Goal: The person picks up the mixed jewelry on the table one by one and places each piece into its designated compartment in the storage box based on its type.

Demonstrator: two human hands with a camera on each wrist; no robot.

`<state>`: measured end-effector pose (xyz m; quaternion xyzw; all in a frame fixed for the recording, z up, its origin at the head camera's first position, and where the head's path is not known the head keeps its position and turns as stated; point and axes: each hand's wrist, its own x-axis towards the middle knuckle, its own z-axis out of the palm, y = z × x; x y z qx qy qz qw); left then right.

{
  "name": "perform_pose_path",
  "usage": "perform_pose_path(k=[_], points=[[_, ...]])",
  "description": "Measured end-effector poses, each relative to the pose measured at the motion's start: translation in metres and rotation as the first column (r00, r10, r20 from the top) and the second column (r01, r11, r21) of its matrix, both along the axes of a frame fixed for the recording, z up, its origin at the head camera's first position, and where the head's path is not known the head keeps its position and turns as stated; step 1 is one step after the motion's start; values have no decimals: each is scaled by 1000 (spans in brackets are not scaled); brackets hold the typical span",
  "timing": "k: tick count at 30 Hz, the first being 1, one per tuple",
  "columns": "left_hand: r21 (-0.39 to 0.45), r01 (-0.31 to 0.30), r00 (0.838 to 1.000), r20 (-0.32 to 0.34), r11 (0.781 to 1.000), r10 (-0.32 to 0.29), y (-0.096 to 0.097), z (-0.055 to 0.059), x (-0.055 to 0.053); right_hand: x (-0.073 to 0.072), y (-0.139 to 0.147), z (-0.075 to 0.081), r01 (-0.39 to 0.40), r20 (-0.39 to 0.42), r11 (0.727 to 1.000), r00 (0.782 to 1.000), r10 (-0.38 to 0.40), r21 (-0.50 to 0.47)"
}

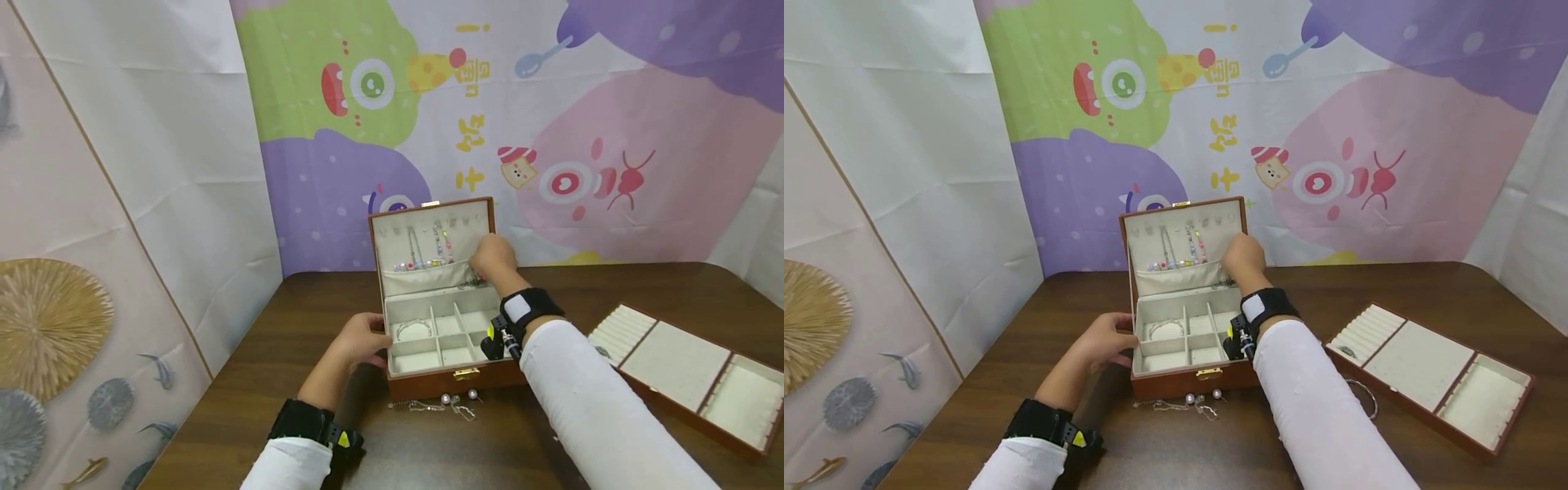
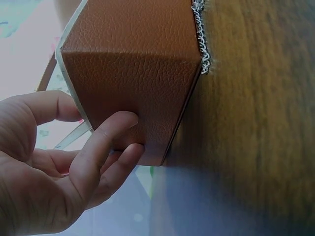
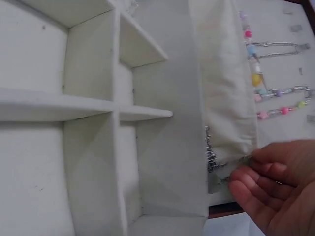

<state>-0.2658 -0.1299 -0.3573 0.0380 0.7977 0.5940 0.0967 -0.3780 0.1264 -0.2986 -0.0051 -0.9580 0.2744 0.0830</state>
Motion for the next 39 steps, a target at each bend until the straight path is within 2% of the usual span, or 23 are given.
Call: perform_pose_path(k=[1, 2, 3, 4, 6, 7, 8, 9, 10, 14, 18, 21, 24, 26, 28, 30, 32, 35, 37, 39], points=[[2, -2, 1000, 4, 1000, 2, 0, 0, 0, 1, 0, 1, 0, 14, 996, 1000, 2, -87], [1, -3, 1000, 4, 1000, 3, 0, 0, 0, 1, 0, 3, -2, 34, 978, 999, 9, -210], [1, -4, 1000, 5, 1000, 4, 0, -1, 0, 1, 1, 6, -2, 46, 939, 999, 19, -343], [-1, -5, 1000, 5, 1000, 5, 0, -1, 1, 1, 1, 9, 1, 52, 876, 998, 28, -482], [-1, -4, 1000, 4, 1000, 4, 0, 0, 1, 0, 0, 18, 4, 35, 692, 999, 31, -722], [0, -4, 1000, 3, 1000, 4, 0, 0, 1, 0, 0, 23, 0, 22, 600, 999, 29, -800], [0, -3, 1000, 3, 1000, 3, 0, 1, 1, -1, 0, 28, -12, 3, 537, 1000, 26, -844], [-1, -3, 1000, 3, 1000, 3, 0, 1, 1, -2, 0, 33, -26, -19, 508, 1000, 19, -861], [-1, -4, 1000, 2, 1000, 4, 0, 1, 1, -2, 0, 38, -42, -40, 496, 999, 14, -867], [5, -4, 1000, 0, 1000, 4, 1, 1, 2, -4, 0, 52, -58, -75, 533, 997, -10, -844], [6, 6, 1000, 0, 1000, -6, 3, 0, 2, -7, 2, 57, -41, -64, 599, 998, -16, -800], [1, 8, 1000, 2, 1000, -8, 4, -1, 1, -8, 4, 59, -41, -20, 687, 999, 39, -726], [-1, 10, 1000, 3, 1000, -10, 4, -2, 1, -7, 7, 61, -82, 20, 783, 993, 120, -617], [0, 15, 1000, 1, 1000, -15, 4, -2, 0, -7, 8, 63, -126, 27, 832, 986, 167, -540], [-1, 17, 1000, -1, 1000, -17, 4, -1, 0, -7, 8, 64, -180, 33, 871, 975, 219, -458], [-6, 16, 1000, -4, 1000, -16, 3, -1, 0, -7, 8, 64, -244, 26, 914, 964, 266, -323], [-5, 16, 1000, -2, 1000, -16, 3, -2, 1, -8, 7, 64, -299, 11, 940, 952, 305, -164], [-2, 21, 1000, -3, 1000, -21, 3, -2, 1, -10, 6, 63, -335, -23, 940, 941, 337, 70], [3, 25, 1000, -7, 1000, -25, 3, -3, 1, -11, 6, 62, -342, -29, 929, 937, 349, 140], [4, 29, 1000, -10, 1000, -29, 4, -4, 1, -11, 6, 62, -341, -27, 927, 937, 349, 158]])
